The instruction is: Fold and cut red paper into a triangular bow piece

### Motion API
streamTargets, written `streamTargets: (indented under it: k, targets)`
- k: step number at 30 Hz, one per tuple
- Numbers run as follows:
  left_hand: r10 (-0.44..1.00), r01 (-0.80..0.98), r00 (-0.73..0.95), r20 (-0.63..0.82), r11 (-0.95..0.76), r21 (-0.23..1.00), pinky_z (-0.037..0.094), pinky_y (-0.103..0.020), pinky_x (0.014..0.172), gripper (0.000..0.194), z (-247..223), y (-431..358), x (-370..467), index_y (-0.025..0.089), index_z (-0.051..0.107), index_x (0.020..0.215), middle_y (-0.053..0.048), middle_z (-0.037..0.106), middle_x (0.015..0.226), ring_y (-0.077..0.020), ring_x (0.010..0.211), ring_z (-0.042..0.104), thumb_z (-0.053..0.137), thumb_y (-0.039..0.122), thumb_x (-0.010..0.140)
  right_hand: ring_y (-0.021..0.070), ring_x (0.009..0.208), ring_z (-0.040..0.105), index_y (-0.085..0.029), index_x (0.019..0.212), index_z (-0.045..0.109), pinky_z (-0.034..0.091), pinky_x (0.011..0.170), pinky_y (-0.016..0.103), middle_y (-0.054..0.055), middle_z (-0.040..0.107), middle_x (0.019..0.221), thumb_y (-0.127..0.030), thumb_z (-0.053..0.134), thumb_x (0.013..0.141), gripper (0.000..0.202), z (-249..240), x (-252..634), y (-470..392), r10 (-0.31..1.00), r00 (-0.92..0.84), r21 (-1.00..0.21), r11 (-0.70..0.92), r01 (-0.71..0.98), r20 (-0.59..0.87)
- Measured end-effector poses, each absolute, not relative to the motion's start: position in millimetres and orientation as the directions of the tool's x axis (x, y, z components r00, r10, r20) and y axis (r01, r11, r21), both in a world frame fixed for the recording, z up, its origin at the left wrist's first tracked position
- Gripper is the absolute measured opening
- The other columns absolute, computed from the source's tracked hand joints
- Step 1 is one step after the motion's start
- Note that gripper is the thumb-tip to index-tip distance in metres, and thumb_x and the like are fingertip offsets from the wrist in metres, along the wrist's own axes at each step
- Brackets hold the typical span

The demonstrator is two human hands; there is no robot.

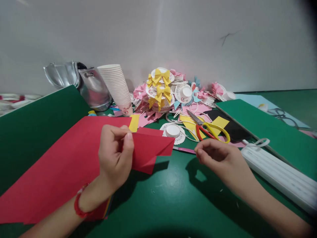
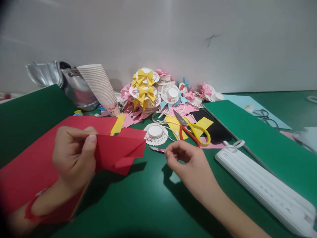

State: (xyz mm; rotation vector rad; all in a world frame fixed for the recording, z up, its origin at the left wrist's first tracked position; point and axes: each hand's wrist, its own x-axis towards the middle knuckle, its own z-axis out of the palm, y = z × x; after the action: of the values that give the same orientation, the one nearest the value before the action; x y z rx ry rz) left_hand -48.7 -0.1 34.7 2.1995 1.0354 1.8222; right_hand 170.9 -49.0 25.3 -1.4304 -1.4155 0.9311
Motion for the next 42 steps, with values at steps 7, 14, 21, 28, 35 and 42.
streamTargets:
  k: [7, 14, 21, 28, 35, 42]
  targets:
    - [0.806, 0.341, -0.002, 0.592, -0.556, 0.758, 0.037, -0.018, 0.039, 0.009, 20, -27, -26, 0.02, 0.047, 0.079, 0.001, 0.052, 0.073, -0.0076, 0.049, 0.048, 0.043, 0.013, 0.083, 0.0149, 0.076, 0.062, -0.023, 0.087, 0.062, 0.051, 0.068, 0.024, 0.002, 0.067, 0.087, -0.032, 0.063, 0.072, 0.018, 23, 161, -53, 0.995, 0.024, -0.967, 0.09, 0.237, 0.099]
    - [0.863, 0.477, 0.458, 0.212, -0.44, 0.761, 0.041, -0.02, 0.055, 0.015, 49, -15, -21, 0.017, 0.055, 0.062, 0.002, 0.058, 0.061, -0.0112, 0.059, 0.053, 0.05, 0.01, 0.075, 0.0154, 0.065, 0.061, -0.02, 0.073, 0.066, 0.047, 0.056, 0.022, 0.001, 0.067, 0.069, -0.033, 0.059, 0.075, 0.015, 28, 166, -53, 0.999, -0.005, -0.941, 0.044, 0.334, 0.045]
    - [0.738, 0.46, 0.674, 0.03, -0.451, 0.764, 0.032, -0.02, 0.05, 0.015, 49, -10, 0, 0.017, 0.05, 0.062, 0.005, 0.05, 0.058, -0.0091, 0.056, 0.044, 0.045, 0.011, 0.074, 0.0141, 0.063, 0.057, -0.021, 0.073, 0.064, 0.044, 0.054, 0.022, 0.0, 0.066, 0.068, -0.027, 0.051, 0.08, 0.016, 29, 165, -55, 0.988, -0.137, -0.864, 0.125, 0.488, 0.066]
    - [0.76, 0.476, 0.602, -0.244, -0.096, 0.874, 0.032, -0.02, 0.05, 0.012, 41, -11, -27, 0.018, 0.043, 0.061, 0.006, 0.043, 0.057, -0.0092, 0.054, 0.043, 0.041, 0.011, 0.07, 0.0135, 0.065, 0.056, -0.021, 0.072, 0.061, 0.043, 0.054, 0.02, 0.0, 0.064, 0.069, -0.025, 0.052, 0.08, 0.013, 33, 174, -51, 0.99, -0.098, -0.837, 0.138, 0.53, 0.101]
    - [0.849, 0.501, 0.469, -0.241, -0.031, 0.865, 0.034, -0.02, 0.048, 0.016, 32, -5, -61, 0.018, 0.041, 0.055, 0.007, 0.044, 0.05, -0.0079, 0.047, 0.046, 0.046, 0.012, 0.069, 0.0136, 0.059, 0.057, -0.019, 0.068, 0.062, 0.044, 0.052, 0.022, 0.0, 0.063, 0.065, -0.028, 0.055, 0.077, 0.014, 31, 183, -44, 0.988, 0.043, -0.854, 0.105, 0.51, 0.148]
    - [0.829, 0.23, 0.481, -0.287, 0.197, 0.953, 0.046, -0.024, 0.064, 0.017, 30, -17, -32, 0.017, 0.059, 0.084, 0.0, 0.064, 0.075, -0.0153, 0.073, 0.061, 0.058, 0.032, 0.075, 0.0136, 0.062, 0.059, -0.019, 0.071, 0.064, 0.046, 0.053, 0.021, 0.002, 0.065, 0.069, -0.033, 0.059, 0.074, 0.015, 24, 176, -43, 0.994, 0.078, -0.93, 0.043, 0.366, 0.077]
